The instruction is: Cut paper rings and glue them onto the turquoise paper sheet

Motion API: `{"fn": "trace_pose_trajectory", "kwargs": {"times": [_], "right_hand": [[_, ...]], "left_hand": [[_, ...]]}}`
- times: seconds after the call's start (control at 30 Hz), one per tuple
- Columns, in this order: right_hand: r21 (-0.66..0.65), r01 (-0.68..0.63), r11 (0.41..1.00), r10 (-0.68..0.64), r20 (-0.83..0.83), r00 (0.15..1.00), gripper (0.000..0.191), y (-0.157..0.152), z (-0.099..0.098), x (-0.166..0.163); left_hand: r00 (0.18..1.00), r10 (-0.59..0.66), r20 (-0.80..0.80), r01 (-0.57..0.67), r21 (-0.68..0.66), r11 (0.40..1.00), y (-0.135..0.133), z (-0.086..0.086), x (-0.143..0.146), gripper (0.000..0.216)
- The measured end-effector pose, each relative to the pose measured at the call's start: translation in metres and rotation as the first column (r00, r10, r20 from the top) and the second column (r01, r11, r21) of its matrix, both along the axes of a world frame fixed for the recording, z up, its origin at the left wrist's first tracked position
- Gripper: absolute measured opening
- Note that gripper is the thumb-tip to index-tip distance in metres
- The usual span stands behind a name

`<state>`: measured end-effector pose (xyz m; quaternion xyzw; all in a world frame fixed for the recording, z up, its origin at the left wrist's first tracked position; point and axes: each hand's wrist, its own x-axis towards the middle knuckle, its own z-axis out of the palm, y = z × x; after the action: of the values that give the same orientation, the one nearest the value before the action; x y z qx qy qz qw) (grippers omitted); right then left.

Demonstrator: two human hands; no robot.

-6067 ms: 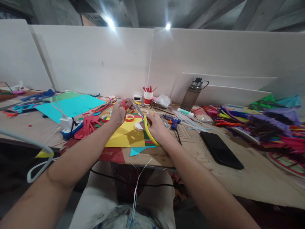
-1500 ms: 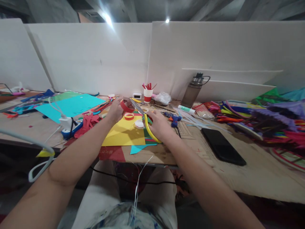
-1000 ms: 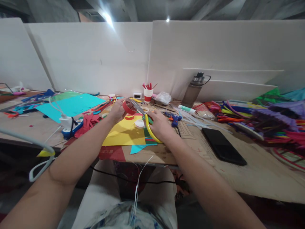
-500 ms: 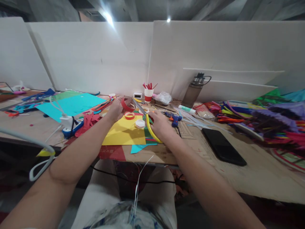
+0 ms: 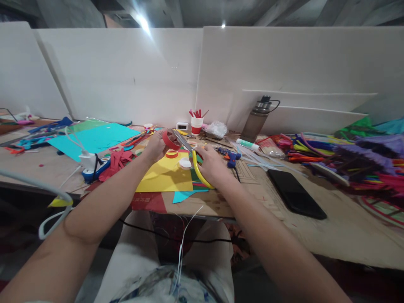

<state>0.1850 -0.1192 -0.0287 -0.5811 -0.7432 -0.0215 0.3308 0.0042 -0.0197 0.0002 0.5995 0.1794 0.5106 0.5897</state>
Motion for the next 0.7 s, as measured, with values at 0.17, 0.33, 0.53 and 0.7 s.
{"fn": "trace_pose_trajectory", "kwargs": {"times": [0.17,0.33,0.53,0.7], "right_hand": [[0.017,-0.01,1.0,0.01,-0.007,1.0,0.032,0.003,-0.0016,0.0002],[0.027,-0.005,1.0,0.005,0.01,1.0,0.036,0.0025,-0.0018,0.0004],[0.026,-0.006,1.0,0.005,0.031,1.0,0.04,0.0016,0.0,0.0006],[0.016,0.011,1.0,-0.012,0.04,0.999,0.04,0.0026,-0.0003,0.0002]], "left_hand": [[1.0,0.002,-0.01,-0.002,-0.023,1.0,0.0043,-0.002,-0.0014,0.021],[1.0,-0.027,0.007,0.027,-0.002,1.0,0.0078,-0.0036,-0.003,0.021],[0.998,-0.034,-0.061,0.036,0.033,0.999,0.0072,-0.0024,-0.0058,0.022],[0.997,0.007,-0.082,-0.004,0.034,0.999,0.0071,-0.0002,-0.0057,0.022]]}}
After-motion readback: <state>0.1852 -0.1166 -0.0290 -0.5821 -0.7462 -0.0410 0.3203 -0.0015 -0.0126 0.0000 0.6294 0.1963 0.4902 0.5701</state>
